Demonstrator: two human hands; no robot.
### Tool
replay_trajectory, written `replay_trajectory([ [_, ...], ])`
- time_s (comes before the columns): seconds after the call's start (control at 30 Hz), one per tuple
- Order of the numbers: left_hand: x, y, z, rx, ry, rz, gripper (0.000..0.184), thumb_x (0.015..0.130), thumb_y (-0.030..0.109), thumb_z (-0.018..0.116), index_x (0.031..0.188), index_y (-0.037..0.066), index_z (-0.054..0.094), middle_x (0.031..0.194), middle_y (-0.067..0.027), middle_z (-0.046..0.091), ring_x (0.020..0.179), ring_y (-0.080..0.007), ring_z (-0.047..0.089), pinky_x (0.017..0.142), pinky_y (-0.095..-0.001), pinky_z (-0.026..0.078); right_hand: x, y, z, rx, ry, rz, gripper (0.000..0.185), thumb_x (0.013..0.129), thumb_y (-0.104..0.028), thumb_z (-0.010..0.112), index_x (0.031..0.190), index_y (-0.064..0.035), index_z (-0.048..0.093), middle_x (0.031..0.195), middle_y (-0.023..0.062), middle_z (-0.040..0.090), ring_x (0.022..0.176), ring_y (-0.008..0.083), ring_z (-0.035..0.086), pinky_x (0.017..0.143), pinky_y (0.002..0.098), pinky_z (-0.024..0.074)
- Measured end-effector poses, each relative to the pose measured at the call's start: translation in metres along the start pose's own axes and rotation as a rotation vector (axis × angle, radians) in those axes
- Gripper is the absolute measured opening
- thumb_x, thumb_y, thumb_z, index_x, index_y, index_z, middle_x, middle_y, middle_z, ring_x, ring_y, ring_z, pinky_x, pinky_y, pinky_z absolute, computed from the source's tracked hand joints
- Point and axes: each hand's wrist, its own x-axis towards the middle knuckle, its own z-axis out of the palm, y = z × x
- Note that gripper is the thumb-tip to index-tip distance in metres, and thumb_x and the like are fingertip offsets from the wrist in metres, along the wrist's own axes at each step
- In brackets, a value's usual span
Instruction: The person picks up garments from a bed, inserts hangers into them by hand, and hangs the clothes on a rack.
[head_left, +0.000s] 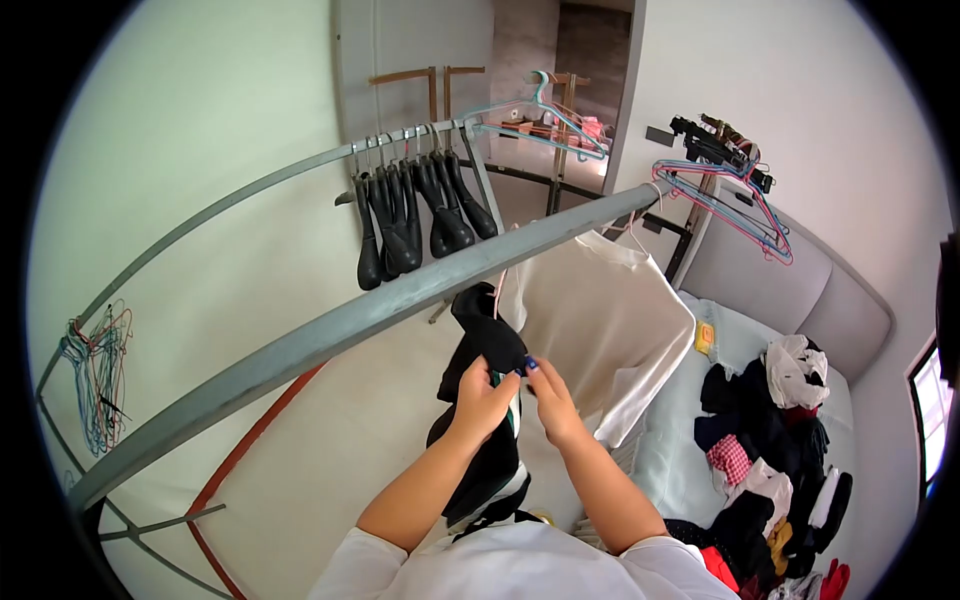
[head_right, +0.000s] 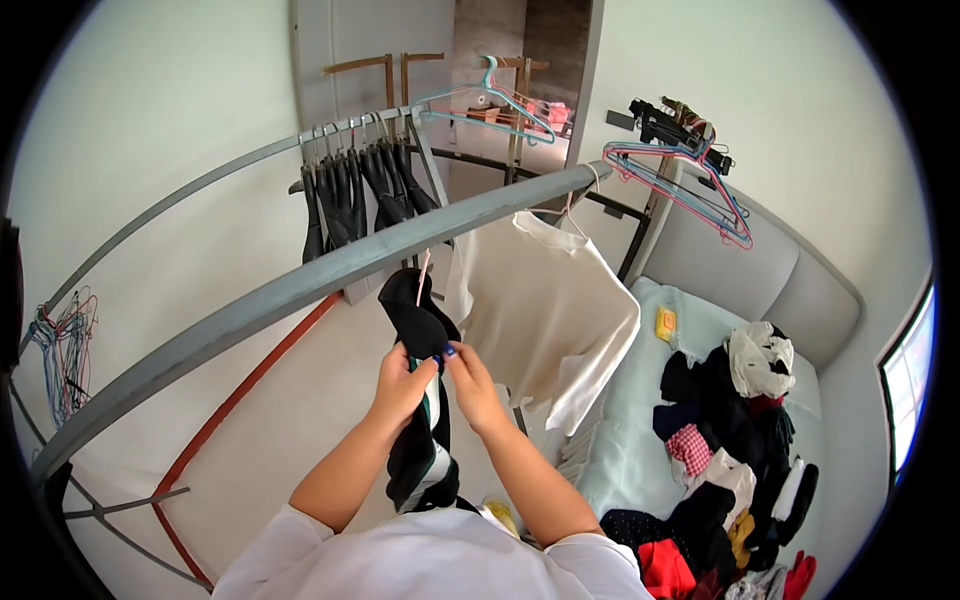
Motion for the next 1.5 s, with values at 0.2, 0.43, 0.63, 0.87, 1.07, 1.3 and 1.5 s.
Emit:
replay_trajectory([
  [0.2,0.052,0.003,0.038,-0.009,-0.016,0.138,0.01,0.079,0.0,0.055,0.088,0.001,0.05,0.086,-0.0005,0.049,0.082,-0.0056,0.045,0.073,-0.0208,0.038,0.042,-0.03,-0.024,0.127,-0.228,0.026,0.051,0.092,-0.027,0.045,0.128,0.0071,0.034,0.121,0.0127,0.045,0.114,0.0169,0.04,0.098,0.0281,0.0274],
  [0.43,0.069,0.003,0.08,0.227,0.031,0.254,0.015,0.077,0.008,0.058,0.088,0.001,0.05,0.074,0.0003,0.05,0.067,-0.006,0.046,0.059,-0.021,0.04,0.057,-0.064,-0.065,0.005,-0.396,-0.118,0.075,0.074,-0.033,0.067,0.129,0.0023,0.031,0.118,0.0113,0.044,0.113,0.0195,0.04,0.098,0.0304,0.0278],
  [0.63,0.07,-0.019,0.115,0.238,-0.075,0.235,0.016,0.077,0.002,0.057,0.09,0.001,0.047,0.078,0.0005,0.048,0.069,-0.005,0.045,0.061,-0.0208,0.04,0.053,-0.082,-0.113,-0.049,-0.489,-0.199,0.083,0.062,-0.02,0.076,0.13,-0.0005,0.032,0.117,0.008,0.044,0.111,0.0165,0.042,0.097,0.0309,0.0302],
  [0.87,0.103,-0.049,0.144,0.329,-0.079,0.262,0.021,0.074,0.014,0.062,0.08,-0.001,0.049,0.059,-0.0077,0.053,0.052,-0.0128,0.051,0.049,-0.0269,0.043,0.078,-0.073,-0.158,-0.048,-0.411,-0.102,0.086,0.06,-0.018,0.076,0.131,0.0002,0.032,0.117,0.0065,0.045,0.107,0.0151,0.043,0.094,0.028,0.0324],
  [1.07,0.104,-0.081,0.176,0.48,-0.059,0.264,0.026,0.074,0.018,0.061,0.086,-0.002,0.049,0.062,-0.0169,0.056,0.056,-0.0322,0.059,0.051,-0.0354,0.046,0.086,-0.052,-0.21,-0.059,-0.446,-0.091,0.085,0.059,-0.016,0.076,0.131,0.0001,0.033,0.117,0.005,0.045,0.109,0.0133,0.042,0.095,0.0262,0.031],
  [1.3,0.123,-0.115,0.19,0.507,0.011,0.374,0.027,0.074,0.018,0.065,0.079,-0.001,0.046,0.058,-0.0116,0.053,0.049,-0.0213,0.054,0.048,-0.03,0.043,0.092,-0.049,-0.235,-0.083,-0.353,-0.092,0.08,0.064,-0.012,0.075,0.132,-0.0021,0.033,0.121,0.0038,0.046,0.107,0.0127,0.046,0.092,0.0267,0.0364],
  [1.5,0.127,-0.109,0.174,0.559,-0.14,0.358,0.033,0.077,0.023,0.069,0.077,-0.001,0.046,0.057,-0.0083,0.052,0.048,-0.0136,0.052,0.047,-0.0251,0.042,0.066,-0.068,-0.233,-0.703,-0.12,-0.225,0.046,0.072,-0.008,0.067,0.115,-0.0031,0.051,0.096,0.0132,0.06,0.081,0.0238,0.061,0.07,0.0321,0.0476],
])
